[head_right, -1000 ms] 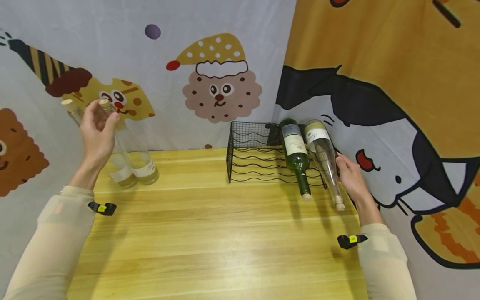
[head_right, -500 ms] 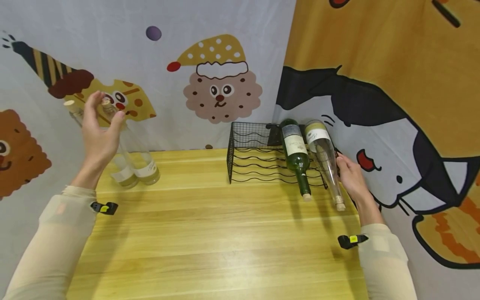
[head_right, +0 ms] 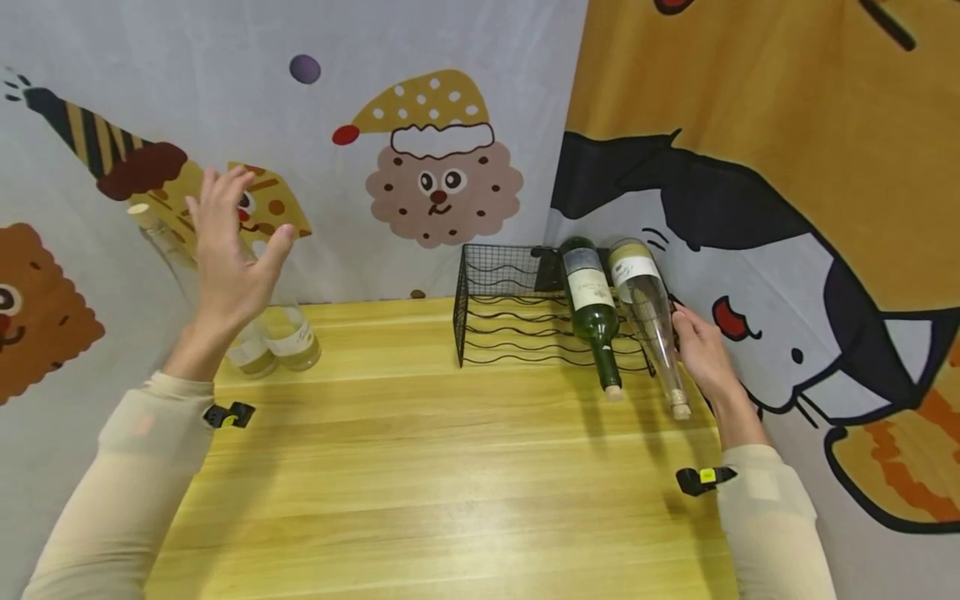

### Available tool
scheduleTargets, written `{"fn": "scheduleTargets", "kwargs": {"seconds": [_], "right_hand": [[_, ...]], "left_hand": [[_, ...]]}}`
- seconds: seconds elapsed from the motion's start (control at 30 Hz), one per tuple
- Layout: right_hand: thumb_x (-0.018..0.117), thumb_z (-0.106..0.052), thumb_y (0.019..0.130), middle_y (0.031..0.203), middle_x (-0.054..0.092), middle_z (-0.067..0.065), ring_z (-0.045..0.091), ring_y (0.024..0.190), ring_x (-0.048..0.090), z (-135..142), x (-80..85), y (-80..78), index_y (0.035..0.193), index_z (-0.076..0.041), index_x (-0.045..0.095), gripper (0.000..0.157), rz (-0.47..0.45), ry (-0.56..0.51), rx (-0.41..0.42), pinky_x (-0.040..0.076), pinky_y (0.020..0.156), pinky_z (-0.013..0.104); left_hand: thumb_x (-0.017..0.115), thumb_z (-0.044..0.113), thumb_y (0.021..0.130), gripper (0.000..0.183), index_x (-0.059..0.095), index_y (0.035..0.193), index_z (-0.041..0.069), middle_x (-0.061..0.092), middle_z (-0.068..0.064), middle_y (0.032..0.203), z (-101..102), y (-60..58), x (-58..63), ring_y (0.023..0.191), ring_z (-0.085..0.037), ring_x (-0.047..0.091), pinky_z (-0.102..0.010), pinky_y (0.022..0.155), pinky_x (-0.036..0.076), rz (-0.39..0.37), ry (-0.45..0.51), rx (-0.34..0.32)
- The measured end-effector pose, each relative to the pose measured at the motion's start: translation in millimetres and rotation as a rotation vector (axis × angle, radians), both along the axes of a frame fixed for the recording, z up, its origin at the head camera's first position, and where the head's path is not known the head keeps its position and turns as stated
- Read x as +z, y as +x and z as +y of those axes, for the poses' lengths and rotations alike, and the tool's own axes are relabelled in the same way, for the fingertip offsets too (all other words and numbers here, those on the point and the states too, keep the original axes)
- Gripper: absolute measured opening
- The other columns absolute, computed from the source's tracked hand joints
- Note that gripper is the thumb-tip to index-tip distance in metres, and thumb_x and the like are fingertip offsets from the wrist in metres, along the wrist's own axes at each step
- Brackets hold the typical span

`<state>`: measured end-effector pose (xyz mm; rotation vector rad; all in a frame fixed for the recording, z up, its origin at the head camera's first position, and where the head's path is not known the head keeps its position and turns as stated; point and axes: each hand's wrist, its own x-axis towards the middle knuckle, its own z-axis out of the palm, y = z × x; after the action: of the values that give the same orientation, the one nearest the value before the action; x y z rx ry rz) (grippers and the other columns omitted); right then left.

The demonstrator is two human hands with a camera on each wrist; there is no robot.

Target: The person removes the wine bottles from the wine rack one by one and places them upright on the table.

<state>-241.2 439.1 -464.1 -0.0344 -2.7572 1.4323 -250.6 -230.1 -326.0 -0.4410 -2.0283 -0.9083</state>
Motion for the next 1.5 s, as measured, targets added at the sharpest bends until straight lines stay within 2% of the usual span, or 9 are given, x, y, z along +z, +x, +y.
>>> {"fn": "scheduleTargets", "kwargs": {"seconds": [0.27, 0.47, 0.8, 1.07, 1.13, 1.23, 1.33, 1.4, 1.5], "right_hand": [[0.025, -0.051, 0.123, 0.172, 0.043, 0.039, -0.019, 0.101, 0.058, -0.2, 1.8, 0.5, 0.18, -0.016, 0.026, 0.067, -0.007, 0.017, -0.006, 0.058, 0.076, 0.009], [0.026, -0.052, 0.123, 0.172, 0.043, 0.038, -0.02, 0.104, 0.056, -3.7, 3.7, 3.1, 0.18, -0.014, 0.027, 0.068, -0.004, -0.007, 0.0, 0.058, 0.079, 0.007], [0.026, -0.053, 0.123, 0.175, 0.041, 0.035, -0.014, 0.114, 0.055, -1.9, 3.4, 3.2, 0.18, -0.016, 0.026, 0.068, -0.007, 0.031, -0.002, 0.055, 0.08, 0.004], [0.025, -0.053, 0.123, 0.174, 0.043, 0.035, -0.018, 0.107, 0.052, 0.4, 1.7, 2.2, 0.18, -0.02, 0.028, 0.066, -0.002, 0.073, -0.008, 0.051, 0.079, 0.006], [0.024, -0.053, 0.123, 0.175, 0.043, 0.034, -0.01, 0.111, 0.055, 0.6, 1.6, 2.4, 0.18, -0.02, 0.028, 0.066, -0.001, 0.088, -0.008, 0.05, 0.078, 0.007], [0.023, -0.054, 0.123, 0.177, 0.04, 0.033, 0.018, 0.129, 0.064, 0.4, 1.5, 2.7, 0.181, -0.02, 0.026, 0.067, -0.01, 0.081, -0.008, 0.049, 0.08, 0.006], [0.022, -0.054, 0.123, 0.178, 0.039, 0.032, 0.04, 0.145, 0.057, 0.3, 1.3, 2.8, 0.181, -0.02, 0.025, 0.067, -0.017, 0.071, -0.006, 0.049, 0.081, 0.005], [0.023, -0.053, 0.123, 0.177, 0.039, 0.033, 0.031, 0.139, 0.063, 0.4, 1.5, 2.6, 0.181, -0.019, 0.026, 0.067, -0.013, 0.065, -0.004, 0.05, 0.08, 0.005], [0.024, -0.052, 0.123, 0.175, 0.042, 0.034, 0.001, 0.118, 0.064, 0.6, 0.4, 3.2, 0.18, -0.019, 0.028, 0.066, 0.004, 0.075, -0.008, 0.052, 0.078, 0.007]], "left_hand": [[0.064, 0.044, 0.104, 0.075, 0.052, 0.165, 0.003, 0.045, -0.02, 0.178, 26.0, 10.4, 6.9, 0.177, -0.041, 0.02, -0.057, 0.147, -0.006, 0.011, -0.09, -0.062], [0.063, 0.041, 0.107, 0.074, 0.047, 0.167, 0.001, 0.043, -0.024, 0.178, 50.5, 15.5, 3.3, 0.175, -0.048, 0.021, -0.065, 0.146, -0.004, -0.028, -0.196, -0.141], [0.066, 0.04, 0.107, 0.077, 0.044, 0.171, 0.004, 0.039, -0.02, 0.181, 97.1, 13.0, -20.1, 0.177, -0.044, 0.018, -0.069, 0.145, -0.001, -0.143, -0.289, -0.285], [0.065, 0.041, 0.11, 0.078, 0.036, 0.177, 0.011, 0.035, -0.015, 0.185, 126.3, 8.3, -43.6, 0.179, -0.038, 0.017, -0.061, 0.148, 0.002, -0.264, -0.29, -0.372], [0.063, 0.043, 0.111, 0.079, 0.035, 0.178, 0.013, 0.032, -0.014, 0.186, 132.4, 4.9, -50.1, 0.179, -0.037, 0.017, -0.059, 0.148, 0.003, -0.297, -0.277, -0.377], [0.059, 0.048, 0.112, 0.079, 0.032, 0.179, 0.016, 0.028, -0.012, 0.188, 140.1, -0.5, -60.0, 0.179, -0.035, 0.016, -0.061, 0.148, 0.007, -0.361, -0.247, -0.384], [0.056, 0.053, 0.113, 0.081, 0.027, 0.181, 0.019, 0.024, -0.009, 0.19, 146.6, -5.5, -70.1, 0.179, -0.034, 0.017, -0.063, 0.146, 0.012, -0.427, -0.211, -0.4], [0.054, 0.056, 0.114, 0.083, 0.024, 0.182, 0.019, 0.023, -0.007, 0.19, 150.5, -8.6, -76.3, 0.178, -0.033, 0.019, -0.064, 0.146, 0.015, -0.466, -0.184, -0.414], [0.052, 0.057, 0.115, 0.084, 0.019, 0.183, 0.02, 0.019, -0.006, 0.191, 155.5, -12.7, -85.6, 0.178, -0.033, 0.019, -0.063, 0.146, 0.016, -0.524, -0.15, -0.434]]}}
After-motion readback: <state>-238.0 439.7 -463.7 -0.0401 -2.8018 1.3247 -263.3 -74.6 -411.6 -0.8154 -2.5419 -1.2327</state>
